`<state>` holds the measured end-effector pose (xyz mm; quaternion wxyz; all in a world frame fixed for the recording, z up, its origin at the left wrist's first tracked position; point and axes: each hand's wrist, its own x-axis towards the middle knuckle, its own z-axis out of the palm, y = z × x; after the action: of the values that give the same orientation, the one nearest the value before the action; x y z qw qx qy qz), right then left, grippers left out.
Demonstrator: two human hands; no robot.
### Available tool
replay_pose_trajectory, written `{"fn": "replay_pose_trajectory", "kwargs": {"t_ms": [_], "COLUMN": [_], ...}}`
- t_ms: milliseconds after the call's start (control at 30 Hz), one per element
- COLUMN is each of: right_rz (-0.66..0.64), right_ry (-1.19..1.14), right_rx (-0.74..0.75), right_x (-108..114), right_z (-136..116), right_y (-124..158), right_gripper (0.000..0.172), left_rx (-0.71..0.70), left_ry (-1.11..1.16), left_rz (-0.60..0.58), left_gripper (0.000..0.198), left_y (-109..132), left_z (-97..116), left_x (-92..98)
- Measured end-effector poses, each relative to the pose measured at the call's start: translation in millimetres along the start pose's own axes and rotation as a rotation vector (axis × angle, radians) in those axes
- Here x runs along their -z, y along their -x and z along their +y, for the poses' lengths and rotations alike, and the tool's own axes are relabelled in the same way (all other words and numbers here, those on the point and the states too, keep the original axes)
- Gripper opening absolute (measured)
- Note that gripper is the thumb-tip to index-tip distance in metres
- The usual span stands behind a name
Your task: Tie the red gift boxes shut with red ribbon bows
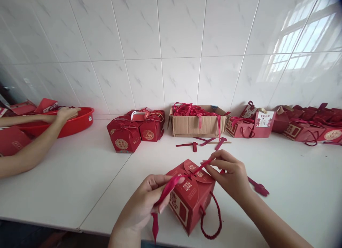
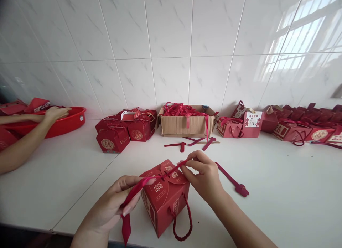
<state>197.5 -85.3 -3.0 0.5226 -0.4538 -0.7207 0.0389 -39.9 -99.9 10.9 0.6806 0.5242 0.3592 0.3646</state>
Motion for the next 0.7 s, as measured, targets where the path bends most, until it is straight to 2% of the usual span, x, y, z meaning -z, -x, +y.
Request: {"fn": "replay_pose_trajectory", "kwargs": {"t_ms": [100, 200, 300, 400, 500, 600, 700], "right_rz": [0.075, 0.027, -0.087, -0.232, -0.356, -0.419, -0.432], "right_ry": [-0.052, -0.170, -0.308, -0.436, -0.528, -0.566, -0.565], "right_rx": [-0.083, -0.111, -0.150, -0.219, -0.273, -0.323, -0.373], "right_x": [-4, -3, -2, -3, -5, -7, -7], "right_z": [-5, -9, -15, -21, -26, -27, -28], "right_y": [0, -1, -2, -4, -4, -3, -2], "right_gripper": [0.023, 0.023, 0.025, 0.025, 0.024, 0.022, 0.021], "left_rx": [0.011, -0.006, -0.118, -0.345, -0.500, -0.544, -0.556], "left_ry": [0.124, 0.054, -0.230, -0.577, -0.853, -1.023, -1.101], "left_rz": [0.030, 0.144, 0.331, 0.452, 0.495, 0.533, 0.511], "left_gripper": [0.038, 0.043, 0.037, 0.024, 0.025, 0.028, 0.030], "left_y": [-1, -1, -1, -1, -2, -2, -3], "left_z": [3, 9, 10, 5, 0, -4, -6], "left_x": [-12.8, -30.6, -45.7, -53.5, -55.7, -56.3, -56.1]}}
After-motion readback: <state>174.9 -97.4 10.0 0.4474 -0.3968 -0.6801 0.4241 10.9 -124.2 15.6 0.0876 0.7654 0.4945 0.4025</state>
